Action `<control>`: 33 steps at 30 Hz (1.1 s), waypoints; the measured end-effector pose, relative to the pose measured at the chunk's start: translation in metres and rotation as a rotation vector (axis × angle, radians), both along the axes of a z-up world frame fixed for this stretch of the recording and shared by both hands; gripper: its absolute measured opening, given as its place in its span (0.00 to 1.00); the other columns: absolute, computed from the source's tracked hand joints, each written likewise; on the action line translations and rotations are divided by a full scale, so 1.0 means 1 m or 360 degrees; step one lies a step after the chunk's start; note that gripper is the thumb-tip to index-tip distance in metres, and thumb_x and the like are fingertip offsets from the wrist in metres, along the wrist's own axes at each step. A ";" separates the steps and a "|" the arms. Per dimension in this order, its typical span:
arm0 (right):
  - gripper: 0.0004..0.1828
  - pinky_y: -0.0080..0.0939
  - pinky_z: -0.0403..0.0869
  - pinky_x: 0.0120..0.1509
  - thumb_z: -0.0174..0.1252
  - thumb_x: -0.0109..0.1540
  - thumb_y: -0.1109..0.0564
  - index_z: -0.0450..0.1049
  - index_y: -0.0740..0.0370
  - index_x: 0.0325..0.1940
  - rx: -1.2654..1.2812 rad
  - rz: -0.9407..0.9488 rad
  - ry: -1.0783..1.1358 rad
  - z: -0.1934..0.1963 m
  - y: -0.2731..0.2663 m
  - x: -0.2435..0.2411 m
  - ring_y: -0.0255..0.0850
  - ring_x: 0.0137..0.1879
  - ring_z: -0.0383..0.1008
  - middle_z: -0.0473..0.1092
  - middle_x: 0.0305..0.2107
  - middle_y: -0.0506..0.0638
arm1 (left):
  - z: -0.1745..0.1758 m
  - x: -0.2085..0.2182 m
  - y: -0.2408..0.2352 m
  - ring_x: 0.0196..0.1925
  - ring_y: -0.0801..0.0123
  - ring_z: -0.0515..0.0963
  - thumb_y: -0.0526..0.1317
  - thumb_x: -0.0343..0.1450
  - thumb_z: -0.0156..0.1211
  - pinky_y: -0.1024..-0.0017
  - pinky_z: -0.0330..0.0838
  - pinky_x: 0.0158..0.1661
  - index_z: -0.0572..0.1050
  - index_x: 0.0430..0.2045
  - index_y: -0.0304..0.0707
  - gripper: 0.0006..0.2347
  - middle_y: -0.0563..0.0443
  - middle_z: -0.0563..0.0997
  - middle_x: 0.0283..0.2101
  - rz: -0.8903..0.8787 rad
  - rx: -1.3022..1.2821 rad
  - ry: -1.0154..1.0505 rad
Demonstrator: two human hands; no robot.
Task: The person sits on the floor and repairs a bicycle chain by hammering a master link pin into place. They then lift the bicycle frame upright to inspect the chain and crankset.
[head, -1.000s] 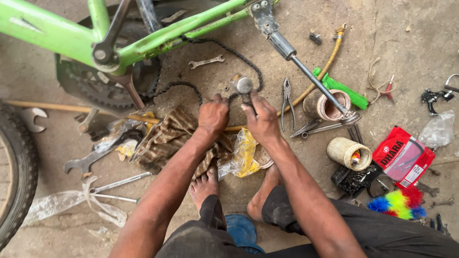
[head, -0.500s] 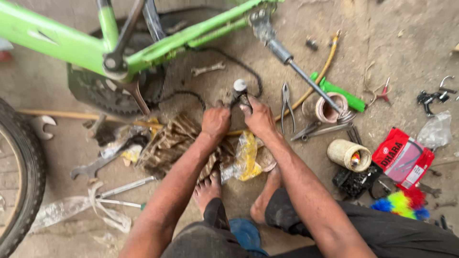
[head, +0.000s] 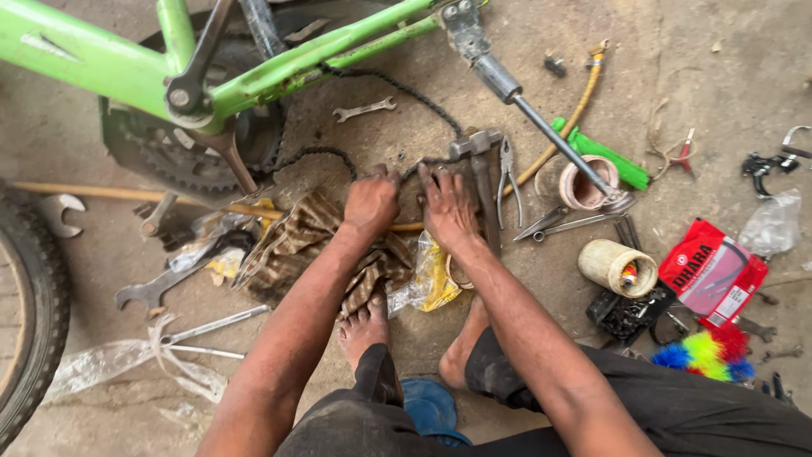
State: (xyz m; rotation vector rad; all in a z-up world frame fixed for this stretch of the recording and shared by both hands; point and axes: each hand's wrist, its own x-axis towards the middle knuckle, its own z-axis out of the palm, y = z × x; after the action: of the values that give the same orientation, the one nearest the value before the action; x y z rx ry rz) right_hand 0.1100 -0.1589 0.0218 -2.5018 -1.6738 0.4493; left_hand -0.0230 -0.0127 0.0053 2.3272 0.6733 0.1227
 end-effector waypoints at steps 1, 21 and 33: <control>0.42 0.55 0.77 0.53 0.50 0.56 0.72 0.59 0.61 0.77 -0.0117 0.0013 -0.0054 -0.003 0.000 -0.002 0.56 0.55 0.68 0.64 0.55 0.66 | 0.000 0.000 -0.001 0.36 0.42 0.83 0.29 0.65 0.56 0.50 0.78 0.37 0.76 0.38 0.31 0.09 0.30 0.79 0.41 -0.0006 -0.0007 0.0027; 0.38 0.55 0.70 0.65 0.57 0.57 0.66 0.63 0.50 0.72 -0.0316 0.0000 -0.0070 0.000 0.006 0.003 0.57 0.64 0.64 0.61 0.61 0.62 | 0.014 0.007 0.001 0.30 0.50 0.84 0.26 0.67 0.52 0.58 0.80 0.27 0.72 0.49 0.31 0.16 0.27 0.75 0.50 -0.0135 0.0018 0.0323; 0.37 0.62 0.66 0.67 0.72 0.52 0.62 0.68 0.62 0.64 0.0111 -0.1112 -0.0104 0.070 -0.012 0.031 0.58 0.67 0.62 0.61 0.60 0.60 | 0.012 0.002 0.001 0.31 0.46 0.82 0.31 0.72 0.51 0.53 0.78 0.30 0.74 0.39 0.29 0.06 0.30 0.77 0.42 -0.0073 -0.0002 0.0195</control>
State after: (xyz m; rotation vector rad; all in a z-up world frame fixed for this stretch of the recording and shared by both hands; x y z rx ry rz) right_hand 0.1407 -0.1706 0.0916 -2.8309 -0.7098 0.2254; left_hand -0.0207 -0.0120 0.0169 2.3619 0.6788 -0.0419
